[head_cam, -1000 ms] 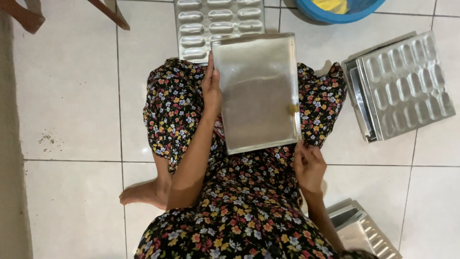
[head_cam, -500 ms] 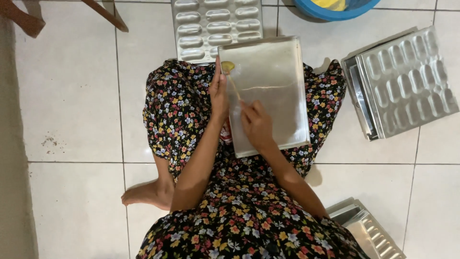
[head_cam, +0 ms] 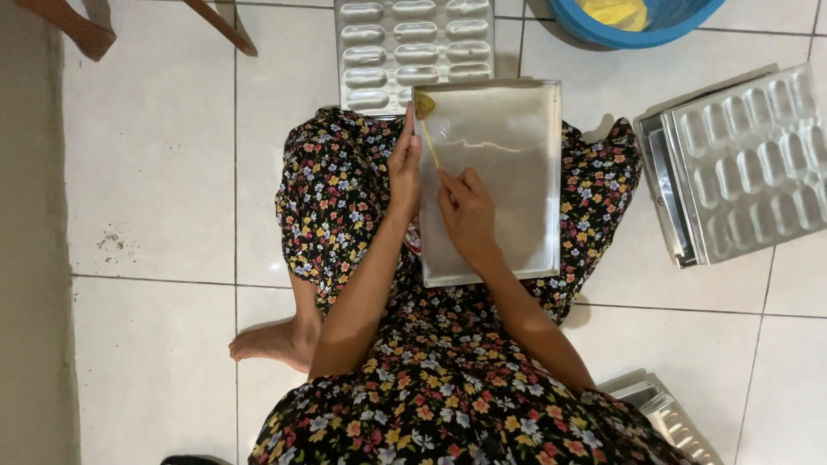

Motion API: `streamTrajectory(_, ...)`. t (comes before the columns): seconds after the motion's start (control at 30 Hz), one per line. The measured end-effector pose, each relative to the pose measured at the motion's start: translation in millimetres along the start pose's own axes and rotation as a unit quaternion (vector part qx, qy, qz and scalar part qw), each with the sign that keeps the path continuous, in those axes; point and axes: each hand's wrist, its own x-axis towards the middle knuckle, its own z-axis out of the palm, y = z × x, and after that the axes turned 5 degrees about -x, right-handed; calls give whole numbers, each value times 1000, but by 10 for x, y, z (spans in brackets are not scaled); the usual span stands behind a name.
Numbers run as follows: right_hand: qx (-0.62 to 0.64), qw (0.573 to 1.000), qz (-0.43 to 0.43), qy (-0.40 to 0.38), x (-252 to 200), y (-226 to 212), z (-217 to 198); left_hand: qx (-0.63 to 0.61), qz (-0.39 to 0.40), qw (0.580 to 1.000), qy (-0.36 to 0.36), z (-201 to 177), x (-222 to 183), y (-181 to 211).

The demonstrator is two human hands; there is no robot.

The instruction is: Wiping a baking tray with a cloth and then applying grease to the surface using a brush.

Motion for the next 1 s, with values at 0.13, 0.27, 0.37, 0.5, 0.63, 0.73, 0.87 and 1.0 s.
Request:
streamTrajectory(0.13,3,999,7,-51,-365,0,-248,-11,4,1000,21,59,98,32)
streamTrajectory(0.27,0,999,8,-40,-249,-22,-222,-28,3,1000,10,5,18,-149)
streamTrajectory(0.37,9,1000,-5,-16,80,11,-127,-30,8,999,5,163,-18,151)
streamTrajectory(0.5,3,1000,0,-21,106,-21,7,-44,11,999,6,245,-58,243)
streamTrajectory(0.63,-25,999,14,-29,139,156,-186,-32,33,999,15,258,-68,182)
streamTrajectory(0.73,-4,999,35,-13,127,111,-191,-40,44,998,-10,262,-37,106)
streamTrajectory(0.87,23,999,20,-11,128,111,-118,-44,28,999,-15,213,-14,111)
streamTrajectory(1.0,21,1000,10,4,179,159,-157,-41,27,999,-6,203,11,126)
